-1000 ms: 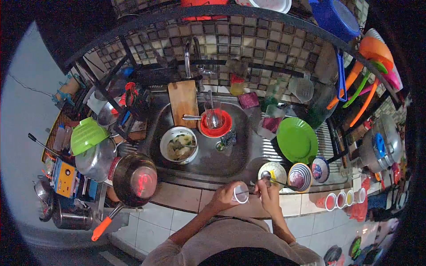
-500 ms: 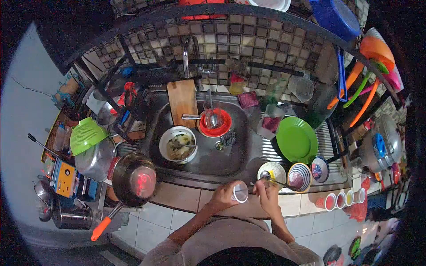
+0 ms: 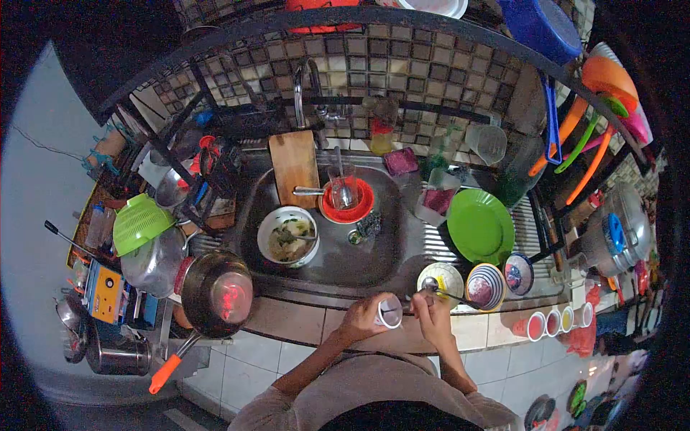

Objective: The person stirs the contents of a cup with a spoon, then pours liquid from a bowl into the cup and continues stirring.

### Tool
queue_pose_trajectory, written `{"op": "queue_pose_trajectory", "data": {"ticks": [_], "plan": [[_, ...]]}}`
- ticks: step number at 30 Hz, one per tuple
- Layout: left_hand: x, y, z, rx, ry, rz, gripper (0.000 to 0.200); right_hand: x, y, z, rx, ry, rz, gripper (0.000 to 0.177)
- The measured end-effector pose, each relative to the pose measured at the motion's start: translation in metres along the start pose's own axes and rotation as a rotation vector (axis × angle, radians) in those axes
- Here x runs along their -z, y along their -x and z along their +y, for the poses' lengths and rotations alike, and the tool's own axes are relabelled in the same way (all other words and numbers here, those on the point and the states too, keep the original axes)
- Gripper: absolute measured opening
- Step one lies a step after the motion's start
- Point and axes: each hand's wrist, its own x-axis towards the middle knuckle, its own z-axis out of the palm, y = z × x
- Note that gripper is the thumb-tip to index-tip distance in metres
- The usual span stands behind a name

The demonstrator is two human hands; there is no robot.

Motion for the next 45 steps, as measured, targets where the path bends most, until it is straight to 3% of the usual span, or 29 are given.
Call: {"op": "queue_pose_trajectory", "data": {"ticks": [2,5,9,11,14,18,20,24,27,30,32,36,39,41,45], "plan": [[0.003,-0.001,0.004,0.025,0.021,-0.028,0.069,0.002,0.001,0.001,-0.019,-0.001,-0.073,0.029],[0.002,0.0,0.003,-0.055,0.002,0.046,0.069,-0.003,0.003,0.008,-0.051,-0.076,0.02,0.029],[0.005,-0.001,0.006,0.007,0.011,-0.006,0.069,0.0,0.002,-0.004,-0.113,-0.027,-0.019,0.028],[0.011,-0.002,0.016,0.062,-0.021,-0.058,0.069,-0.001,0.003,-0.007,-0.188,-0.212,0.042,0.028],[0.003,-0.001,0.004,-0.063,-0.017,0.044,0.068,0.003,-0.002,-0.014,-0.098,-0.01,-0.016,0.028],[0.005,0.0,0.005,0.001,-0.038,-0.015,0.068,-0.001,0.002,-0.005,-0.182,-0.204,0.02,0.028],[0.005,0.001,0.006,0.047,0.037,-0.023,0.067,0.001,-0.002,-0.011,-0.083,0.009,-0.003,0.028],[0.006,0.0,0.008,0.017,0.009,-0.016,0.067,0.0,0.001,-0.003,-0.133,-0.091,-0.034,0.028],[0.006,-0.001,0.008,0.01,0.05,0.0,0.066,-0.003,0.001,0.0,-0.039,-0.017,0.041,0.03],[0.008,-0.003,0.012,0.034,-0.002,-0.042,0.066,0.001,0.0,-0.006,-0.03,-0.014,-0.038,0.031],[0.009,-0.003,0.012,0.001,0.0,-0.003,0.065,0.0,-0.001,-0.014,-0.186,-0.132,0.033,0.031],[0.006,0.0,0.011,0.024,-0.009,-0.008,0.064,0.001,0.0,-0.006,-0.085,0.027,-0.005,0.032],[0.004,0.001,0.009,-0.009,-0.001,0.035,0.065,0.0,0.0,-0.009,-0.185,-0.134,0.04,0.032],[0.004,0.0,0.008,-0.005,0.013,0.022,0.067,0.003,-0.002,-0.016,-0.05,0.069,0.03,0.032],[0.004,0.0,0.007,-0.019,-0.032,0.016,0.067,0.0,0.002,-0.005,-0.165,-0.131,0.048,0.031]]}}
